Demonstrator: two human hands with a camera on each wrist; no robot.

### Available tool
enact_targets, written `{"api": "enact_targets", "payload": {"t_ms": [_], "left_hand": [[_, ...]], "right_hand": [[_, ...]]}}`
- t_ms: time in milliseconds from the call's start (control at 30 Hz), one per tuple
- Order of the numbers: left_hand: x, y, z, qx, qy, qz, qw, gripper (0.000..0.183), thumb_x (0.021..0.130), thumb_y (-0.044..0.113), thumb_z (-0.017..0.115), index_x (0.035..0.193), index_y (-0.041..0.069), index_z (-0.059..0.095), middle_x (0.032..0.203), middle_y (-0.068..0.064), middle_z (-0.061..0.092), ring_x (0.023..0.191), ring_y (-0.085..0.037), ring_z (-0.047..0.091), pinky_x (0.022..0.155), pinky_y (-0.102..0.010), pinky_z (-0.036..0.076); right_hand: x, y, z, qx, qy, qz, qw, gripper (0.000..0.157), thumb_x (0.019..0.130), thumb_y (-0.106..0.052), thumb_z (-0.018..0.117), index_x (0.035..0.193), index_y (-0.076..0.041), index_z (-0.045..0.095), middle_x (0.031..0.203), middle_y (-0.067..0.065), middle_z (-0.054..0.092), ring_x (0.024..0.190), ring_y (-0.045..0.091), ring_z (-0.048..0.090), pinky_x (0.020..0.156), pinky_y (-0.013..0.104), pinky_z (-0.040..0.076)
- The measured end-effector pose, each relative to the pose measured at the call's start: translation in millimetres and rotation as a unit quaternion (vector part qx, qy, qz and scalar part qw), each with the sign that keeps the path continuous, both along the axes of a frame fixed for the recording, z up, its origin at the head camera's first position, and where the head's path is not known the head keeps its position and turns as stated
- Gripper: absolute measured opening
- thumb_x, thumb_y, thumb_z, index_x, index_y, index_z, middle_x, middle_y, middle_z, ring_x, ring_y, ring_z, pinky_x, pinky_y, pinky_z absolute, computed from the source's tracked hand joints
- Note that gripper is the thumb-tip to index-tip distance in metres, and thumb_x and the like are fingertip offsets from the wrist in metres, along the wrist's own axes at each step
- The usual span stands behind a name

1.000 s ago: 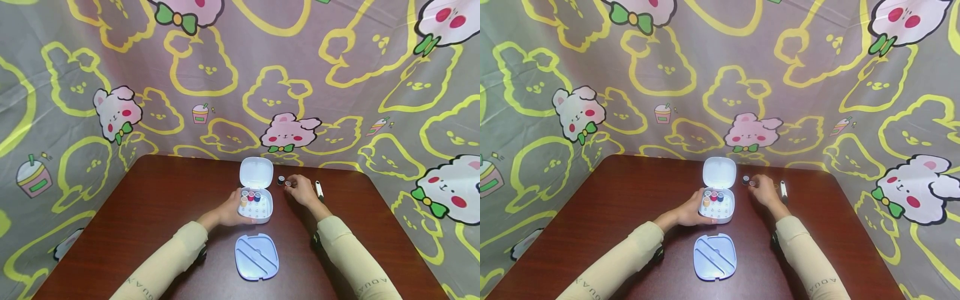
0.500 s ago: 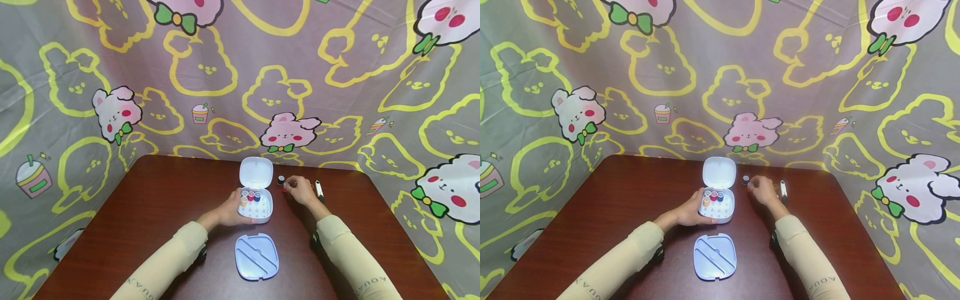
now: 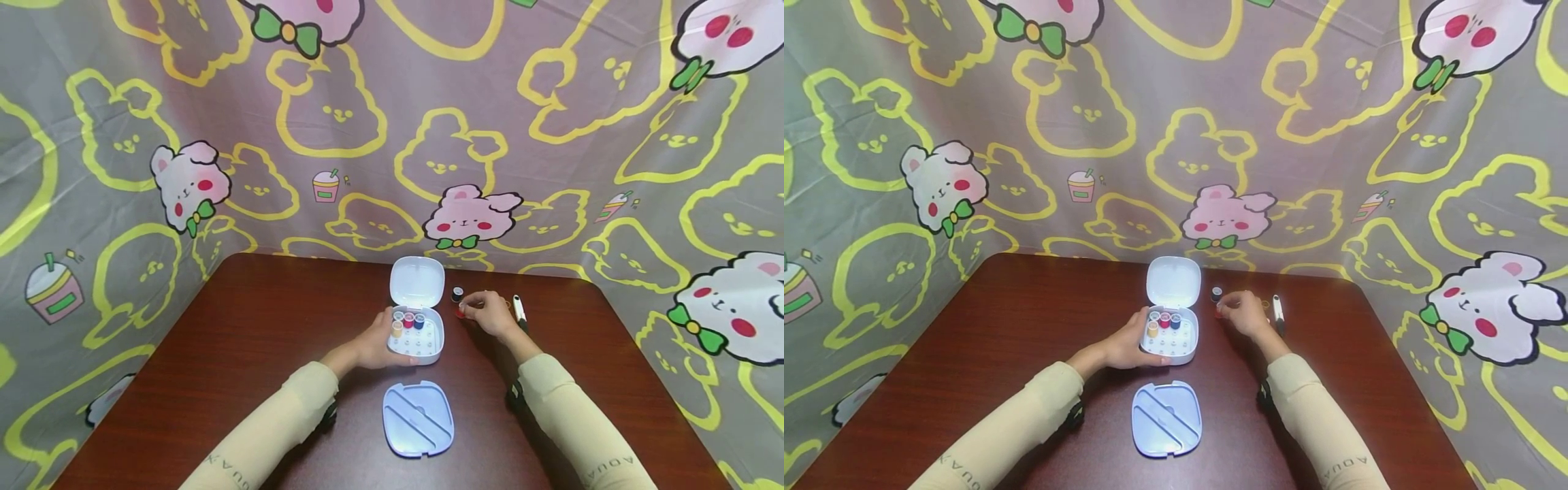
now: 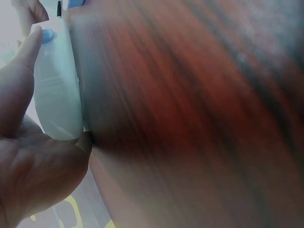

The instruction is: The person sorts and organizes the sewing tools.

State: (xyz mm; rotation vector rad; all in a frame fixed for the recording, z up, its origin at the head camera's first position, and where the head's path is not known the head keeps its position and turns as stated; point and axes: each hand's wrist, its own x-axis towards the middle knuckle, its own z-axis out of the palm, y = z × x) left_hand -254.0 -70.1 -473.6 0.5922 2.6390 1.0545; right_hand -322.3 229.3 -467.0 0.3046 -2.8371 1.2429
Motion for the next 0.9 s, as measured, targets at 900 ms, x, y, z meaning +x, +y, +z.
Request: {"api": "enact_targets", "payload": {"t_ms": [900], "left_hand": [[-1.7, -0.2, -3.2, -0.004, -0.003, 0.002, 1.0, 0.13, 0.075, 0.054, 0.087, 0.16, -0.001, 0.006, 0.148, -0.021, 0.034, 0.128, -0.028, 0.046, 0.109, -0.044, 0.042]], "right_hand": [[19.5, -20.9, 11.0, -0.145, -0.068, 0.049, 0.986, 0.034, 0.098, -0.012, 0.07, 0.124, 0.009, 0.068, 0.119, 0.022, 0.069, 0.1, 0.03, 0.074, 0.102, 0.048, 0.049]]}}
